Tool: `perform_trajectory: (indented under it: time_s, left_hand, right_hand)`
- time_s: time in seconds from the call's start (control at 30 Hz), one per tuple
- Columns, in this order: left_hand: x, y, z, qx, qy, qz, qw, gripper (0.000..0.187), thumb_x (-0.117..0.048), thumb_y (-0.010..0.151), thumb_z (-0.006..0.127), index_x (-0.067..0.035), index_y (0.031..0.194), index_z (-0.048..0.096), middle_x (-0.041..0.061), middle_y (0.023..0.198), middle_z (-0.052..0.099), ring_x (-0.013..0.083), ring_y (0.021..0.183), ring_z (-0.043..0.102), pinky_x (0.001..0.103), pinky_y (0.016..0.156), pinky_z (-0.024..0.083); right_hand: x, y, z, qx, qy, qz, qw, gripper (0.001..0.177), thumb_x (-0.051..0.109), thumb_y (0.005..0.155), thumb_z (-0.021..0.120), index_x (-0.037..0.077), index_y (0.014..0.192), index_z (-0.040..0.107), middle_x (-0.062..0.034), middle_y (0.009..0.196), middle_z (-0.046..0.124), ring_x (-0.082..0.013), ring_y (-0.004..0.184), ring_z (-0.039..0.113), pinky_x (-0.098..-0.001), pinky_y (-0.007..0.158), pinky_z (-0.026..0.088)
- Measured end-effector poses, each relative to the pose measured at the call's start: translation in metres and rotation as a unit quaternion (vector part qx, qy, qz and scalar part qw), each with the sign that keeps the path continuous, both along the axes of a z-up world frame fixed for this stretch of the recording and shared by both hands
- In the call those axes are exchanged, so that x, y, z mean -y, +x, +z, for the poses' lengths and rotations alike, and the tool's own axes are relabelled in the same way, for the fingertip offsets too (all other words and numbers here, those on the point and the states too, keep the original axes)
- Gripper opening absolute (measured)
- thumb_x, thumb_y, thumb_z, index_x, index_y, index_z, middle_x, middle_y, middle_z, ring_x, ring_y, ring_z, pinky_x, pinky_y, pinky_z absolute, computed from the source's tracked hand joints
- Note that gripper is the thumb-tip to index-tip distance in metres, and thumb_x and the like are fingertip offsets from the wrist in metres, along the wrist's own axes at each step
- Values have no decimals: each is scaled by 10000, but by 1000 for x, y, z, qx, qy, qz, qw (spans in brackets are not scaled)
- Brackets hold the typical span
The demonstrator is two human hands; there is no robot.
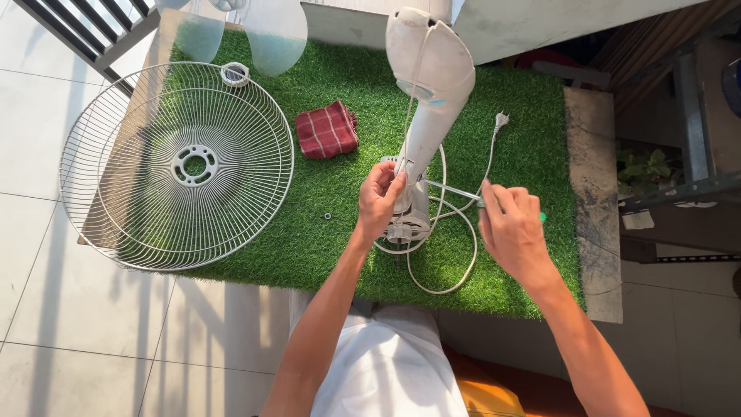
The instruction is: The person uses a screwdriver to tighten screws on the neck and base of a white electric fan. The fan cage and blades are placed nearby on a green mat. The person rotates the fan to access different screw locations and continues tightening throughout the clip.
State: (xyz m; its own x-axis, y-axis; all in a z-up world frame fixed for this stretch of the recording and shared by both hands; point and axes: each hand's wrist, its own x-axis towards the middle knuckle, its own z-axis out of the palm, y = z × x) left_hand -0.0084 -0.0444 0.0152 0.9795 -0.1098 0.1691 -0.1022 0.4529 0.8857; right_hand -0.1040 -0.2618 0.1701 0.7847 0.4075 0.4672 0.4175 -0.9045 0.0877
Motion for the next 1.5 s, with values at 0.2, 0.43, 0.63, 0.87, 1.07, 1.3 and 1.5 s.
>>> perform_trajectory:
  time_s: [0.2, 0.43, 0.63, 0.87, 1.07, 1.3, 1.5]
  left_hand:
    - [-4, -1, 13, -19, -13, -35, 999, 247, -149, 1024, 668, -5, 1215, 609, 62, 1126, 716, 105, 1041, 664, 273, 958, 521]
    - [-5, -3, 21, -13, -2, -14, 1000, 289, -144, 985, 710, 14, 1224, 673, 73, 1141, 735, 115, 1034, 689, 292, 969, 561]
    - [5, -6, 13, -34, -36, 23, 999, 259, -70, 957, 744, 40, 1186, 692, 102, 1090, 755, 129, 969, 718, 278, 896, 586]
    - [13, -9, 15, -19, -34, 16, 999, 274, -68, 956, 736, 37, 1205, 688, 107, 1093, 762, 132, 959, 727, 281, 890, 596]
    - [18, -9, 12, -31, -11, 32, 999, 272, -90, 978, 720, 29, 1218, 675, 98, 1115, 746, 136, 986, 715, 280, 883, 586]
    - [25, -9, 6, -13, 15, 41, 999, 307, -113, 974, 725, 25, 1243, 669, 108, 1158, 719, 188, 1045, 729, 309, 902, 610]
    - [31, -9, 7, -5, 8, 26, 1000, 355, -137, 970, 730, 15, 1285, 672, 108, 1214, 683, 215, 1068, 731, 325, 908, 626]
  right_hand:
    - [14, 0, -11, -31, 38, 10, 999, 334, 66, 869, 745, 29, 1198, 708, -66, 990, 699, -261, 908, 641, -399, 800, 518]
    - [15, -1, -28, 77, 12, 50, 996, 309, 20, 860, 742, 35, 1168, 745, -77, 1060, 732, -235, 902, 695, -365, 755, 554]
    - [21, -3, -29, -63, 133, 70, 987, 367, 69, 894, 722, -19, 1249, 685, -137, 1026, 722, -258, 816, 688, -358, 716, 559]
    - [52, 21, -18, -574, 475, -45, 665, 316, 181, 967, 665, -66, 1157, 713, -87, 710, 660, -128, 524, 548, -291, 435, 433]
    - [67, 41, -15, -631, 458, 21, 625, 417, 169, 926, 705, 38, 1310, 607, -36, 882, 675, -112, 628, 566, -282, 531, 488]
    - [56, 13, -11, -300, 218, 94, 924, 347, 143, 891, 731, 42, 1214, 655, -98, 1037, 728, -178, 912, 736, -332, 788, 619]
    - [55, -4, -30, -135, 132, 54, 981, 380, 78, 984, 655, 59, 1363, 629, -103, 1095, 720, -245, 892, 700, -390, 761, 579]
